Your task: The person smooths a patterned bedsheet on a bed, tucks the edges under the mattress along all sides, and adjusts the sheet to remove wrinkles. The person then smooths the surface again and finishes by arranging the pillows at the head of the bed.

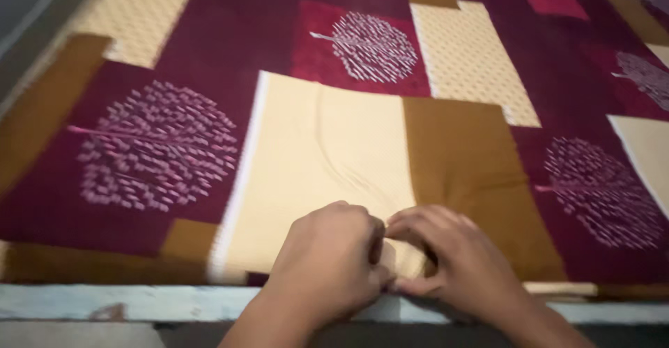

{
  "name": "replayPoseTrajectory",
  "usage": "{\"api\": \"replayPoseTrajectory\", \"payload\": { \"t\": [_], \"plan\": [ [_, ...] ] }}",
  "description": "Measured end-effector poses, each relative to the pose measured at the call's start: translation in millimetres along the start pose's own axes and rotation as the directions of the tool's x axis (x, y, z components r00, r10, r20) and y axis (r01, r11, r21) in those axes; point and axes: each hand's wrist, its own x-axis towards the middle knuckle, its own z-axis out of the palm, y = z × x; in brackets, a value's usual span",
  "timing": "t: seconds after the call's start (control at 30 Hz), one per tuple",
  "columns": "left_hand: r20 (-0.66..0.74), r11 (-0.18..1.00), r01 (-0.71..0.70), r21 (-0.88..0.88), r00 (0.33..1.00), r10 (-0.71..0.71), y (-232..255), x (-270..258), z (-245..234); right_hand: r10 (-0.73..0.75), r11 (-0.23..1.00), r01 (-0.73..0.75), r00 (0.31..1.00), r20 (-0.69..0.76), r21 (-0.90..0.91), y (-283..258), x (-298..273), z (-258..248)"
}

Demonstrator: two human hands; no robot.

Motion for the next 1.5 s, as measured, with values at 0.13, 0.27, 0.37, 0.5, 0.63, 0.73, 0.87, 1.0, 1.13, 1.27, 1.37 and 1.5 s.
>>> {"api": "replayPoseTrajectory", "payload": {
  "t": [0.13,0.27,0.37,0.5,0.63,0.73,0.87,1.0,1.13,1.27,1.37,1.5],
  "plan": [
    [-0.081,0.967,-0.222,0.126,0.969,0.233,32,14,22,0.072,0.997,-0.072,0.997,-0.019,-0.012,26,-31,-30],
    [-0.060,0.976,-0.102,0.190,0.991,0.116,50,26,30,0.127,0.989,-0.129,0.991,-0.032,-0.075,43,-49,-38],
    [0.028,0.952,0.033,0.303,0.999,-0.043,56,32,38,0.183,0.979,-0.183,0.983,-0.005,-0.088,53,-56,-39],
    [0.108,0.886,0.119,0.448,0.977,-0.186,68,41,40,0.216,0.972,-0.214,0.976,0.003,-0.101,66,-70,-52],
    [0.394,0.901,0.176,0.397,0.854,-0.340,98,55,12,0.265,0.954,-0.251,0.962,0.068,-0.163,83,-74,-64],
    [0.327,0.933,0.301,0.196,0.877,-0.351,123,60,3,0.278,0.942,-0.262,0.959,0.050,-0.207,103,-82,-64],
    [0.266,0.974,0.188,0.127,0.939,-0.216,152,60,36,0.205,0.958,-0.207,0.978,-0.029,-0.200,129,-94,-63],
    [0.333,0.987,0.101,0.126,0.933,-0.138,176,62,75,0.252,0.939,-0.250,0.968,-0.024,-0.235,147,-110,-75],
    [0.338,0.979,0.020,0.203,0.937,-0.089,202,64,94,0.477,0.879,-0.470,0.875,0.090,-0.084,154,-130,-100],
    [0.304,0.980,0.011,0.199,0.950,-0.072,215,60,102,0.496,0.868,-0.483,0.855,0.150,-0.113,156,-133,-121],
    [0.376,0.973,0.054,0.224,0.916,-0.138,220,64,110,0.575,0.817,-0.526,0.776,0.261,-0.236,158,-137,-127],
    [0.389,0.978,0.028,0.208,0.915,-0.109,222,76,116,0.568,0.822,-0.499,0.757,0.324,-0.275,153,-145,-126]
  ]
}}
